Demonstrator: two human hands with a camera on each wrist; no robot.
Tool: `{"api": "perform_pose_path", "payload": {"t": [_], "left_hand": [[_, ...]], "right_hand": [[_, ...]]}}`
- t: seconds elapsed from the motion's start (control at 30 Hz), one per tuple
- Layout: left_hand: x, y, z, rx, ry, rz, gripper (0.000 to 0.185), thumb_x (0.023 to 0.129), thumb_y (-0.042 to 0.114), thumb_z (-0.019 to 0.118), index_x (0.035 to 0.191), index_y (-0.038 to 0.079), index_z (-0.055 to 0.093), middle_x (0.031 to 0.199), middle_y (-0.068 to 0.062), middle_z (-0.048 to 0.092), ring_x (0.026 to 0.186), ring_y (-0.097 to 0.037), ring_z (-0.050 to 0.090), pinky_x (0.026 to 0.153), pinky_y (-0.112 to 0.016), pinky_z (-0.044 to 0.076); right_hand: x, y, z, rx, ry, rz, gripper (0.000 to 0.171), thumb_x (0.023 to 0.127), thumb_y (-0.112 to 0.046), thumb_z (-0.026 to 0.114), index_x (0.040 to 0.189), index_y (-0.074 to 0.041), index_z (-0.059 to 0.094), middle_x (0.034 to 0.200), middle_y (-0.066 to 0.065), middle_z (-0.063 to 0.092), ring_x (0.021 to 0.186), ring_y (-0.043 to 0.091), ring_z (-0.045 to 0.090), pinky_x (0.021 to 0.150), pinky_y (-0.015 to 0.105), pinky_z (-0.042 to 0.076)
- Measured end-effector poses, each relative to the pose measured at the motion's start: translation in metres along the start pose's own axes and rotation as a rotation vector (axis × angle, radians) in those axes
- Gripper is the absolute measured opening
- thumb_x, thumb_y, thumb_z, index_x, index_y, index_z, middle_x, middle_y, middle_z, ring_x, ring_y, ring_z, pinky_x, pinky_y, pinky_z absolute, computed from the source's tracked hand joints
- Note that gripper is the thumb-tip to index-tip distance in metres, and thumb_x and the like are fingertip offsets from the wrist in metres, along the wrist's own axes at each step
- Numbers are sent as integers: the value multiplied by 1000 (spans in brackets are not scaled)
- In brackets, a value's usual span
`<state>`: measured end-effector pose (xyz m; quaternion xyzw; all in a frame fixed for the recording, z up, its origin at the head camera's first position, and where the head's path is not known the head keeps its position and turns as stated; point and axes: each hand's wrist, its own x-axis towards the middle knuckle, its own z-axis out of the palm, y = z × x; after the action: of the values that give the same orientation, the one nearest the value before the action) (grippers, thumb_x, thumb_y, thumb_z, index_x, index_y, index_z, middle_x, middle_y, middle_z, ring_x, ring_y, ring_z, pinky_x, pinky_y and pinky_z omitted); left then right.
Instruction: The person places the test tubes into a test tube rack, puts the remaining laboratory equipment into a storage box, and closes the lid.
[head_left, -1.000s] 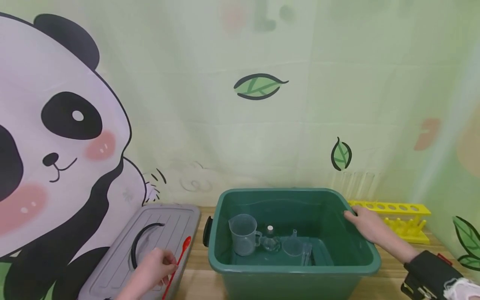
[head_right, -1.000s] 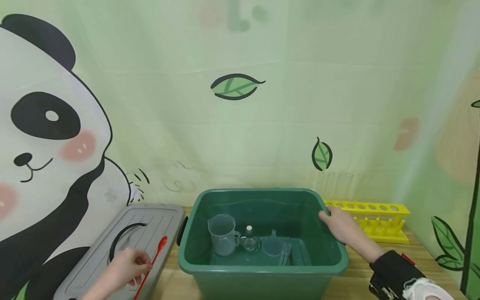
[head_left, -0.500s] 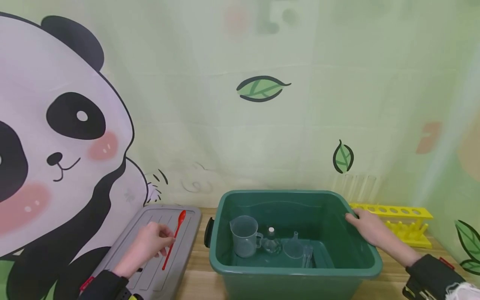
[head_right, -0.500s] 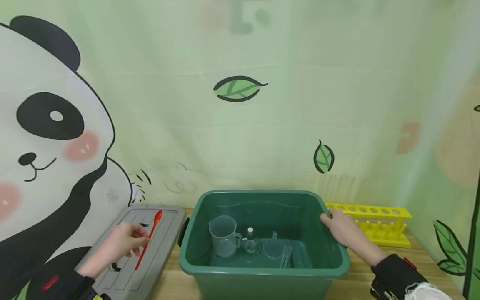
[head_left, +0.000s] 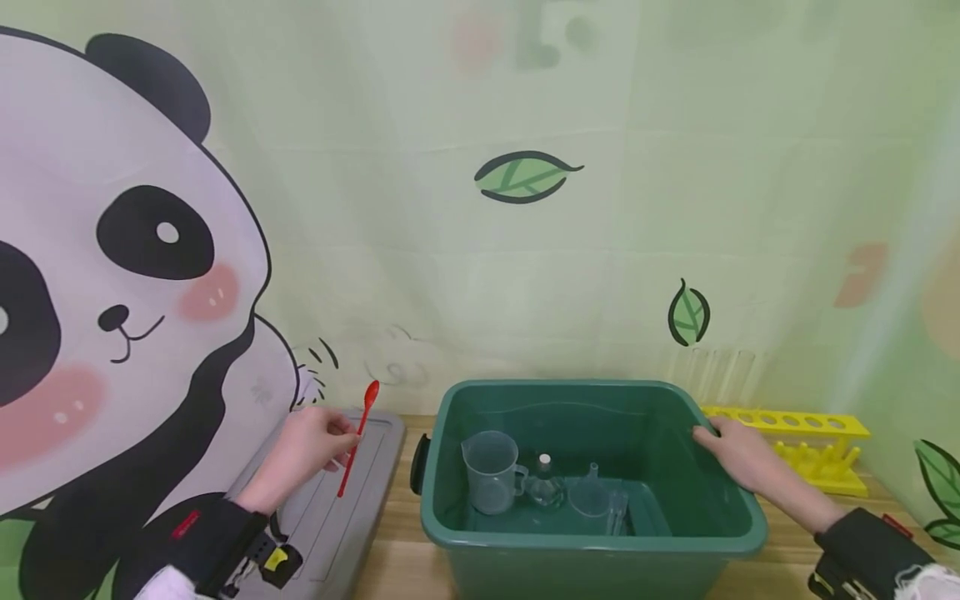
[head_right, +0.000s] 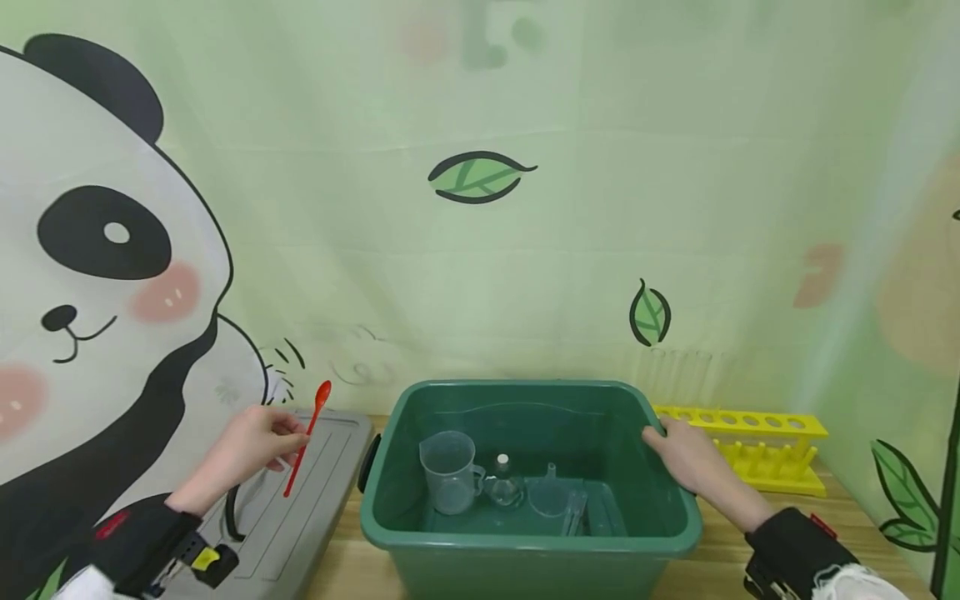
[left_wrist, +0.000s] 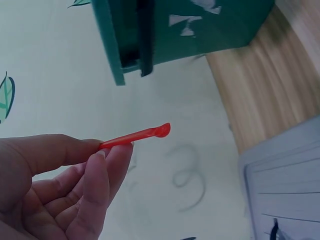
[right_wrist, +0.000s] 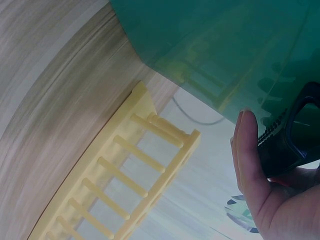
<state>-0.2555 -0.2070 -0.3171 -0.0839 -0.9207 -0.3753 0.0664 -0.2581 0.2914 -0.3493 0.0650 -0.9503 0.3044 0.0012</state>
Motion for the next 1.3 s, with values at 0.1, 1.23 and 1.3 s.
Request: {"api": "perform_pose_path", "payload": {"t": [0.1,1.23,1.3], "left_hand": [[5,11,-1,4,-4,16,3,80,-1,62,79,-4,63,65,-6,59,53,-18,57,49,-29,49],[58,139,73,-193,-158,194,6,82,0,65,80,-5,61,72,-9,60,60,-23,62,56,-26,51],[60,141,79,-192,-171,205,6,82,0,65,79,-3,61,72,-9,60,61,-23,62,56,-25,51]], "right_hand": [[0,0,0,4,-4,6,39,97,-22,38,108,14,50,86,11,60,72,21,56,64,38,50],[1,1,0,17,2,13,39,96,-22,38,105,13,51,83,10,60,71,21,57,62,37,50],[0,1,1,28,-3,12,39,96,-22,38,107,14,51,83,10,60,70,20,57,62,36,50]]}}
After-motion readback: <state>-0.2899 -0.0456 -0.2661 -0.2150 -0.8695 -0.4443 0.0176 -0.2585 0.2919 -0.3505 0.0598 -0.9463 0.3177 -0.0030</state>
